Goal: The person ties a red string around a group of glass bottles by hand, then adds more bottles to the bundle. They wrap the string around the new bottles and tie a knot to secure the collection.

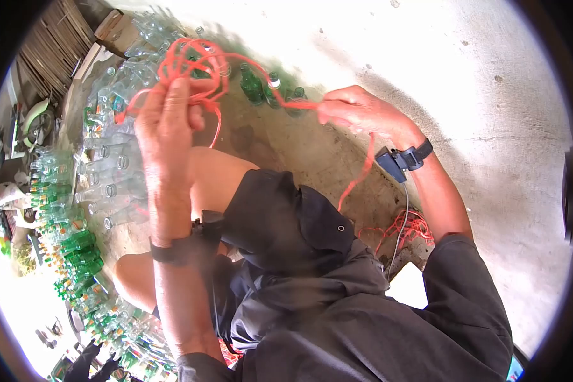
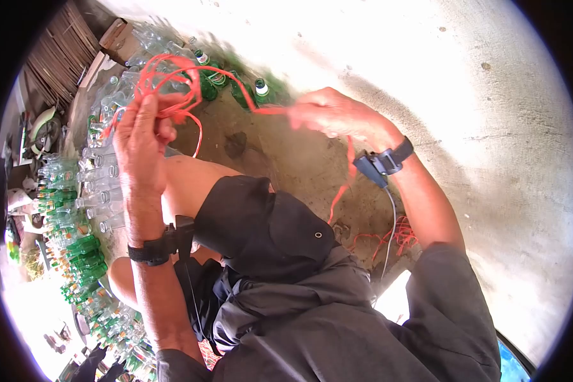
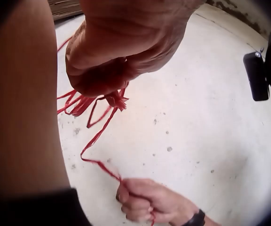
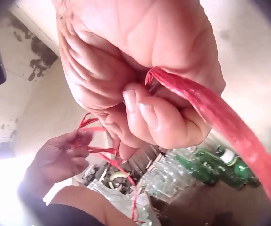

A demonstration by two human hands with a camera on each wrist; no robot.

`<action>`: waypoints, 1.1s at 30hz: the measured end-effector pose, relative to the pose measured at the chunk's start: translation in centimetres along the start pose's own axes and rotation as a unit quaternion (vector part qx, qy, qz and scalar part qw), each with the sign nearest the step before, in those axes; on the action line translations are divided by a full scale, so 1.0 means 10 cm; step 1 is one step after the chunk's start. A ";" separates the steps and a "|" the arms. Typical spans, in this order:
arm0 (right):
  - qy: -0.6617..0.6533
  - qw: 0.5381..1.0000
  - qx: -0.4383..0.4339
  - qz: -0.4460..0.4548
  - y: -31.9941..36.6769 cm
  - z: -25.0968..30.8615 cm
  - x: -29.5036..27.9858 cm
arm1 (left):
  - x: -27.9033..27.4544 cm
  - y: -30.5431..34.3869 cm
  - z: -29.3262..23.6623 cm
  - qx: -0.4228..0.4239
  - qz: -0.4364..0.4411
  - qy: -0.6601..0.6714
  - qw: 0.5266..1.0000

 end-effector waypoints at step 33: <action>-0.016 0.988 -0.124 -0.095 -0.09 0.55 -0.09 | -0.17 -0.02 0.09 -0.031 -0.030 0.081 0.996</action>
Point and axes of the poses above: each hand's wrist, its own y-axis away from the middle knuckle, its own x-axis out of the palm, z = x × y, the point moved 6 cm from there along -y, towards the middle knuckle, and after that the axes turned 9 degrees about z, right-handed, at the moved point
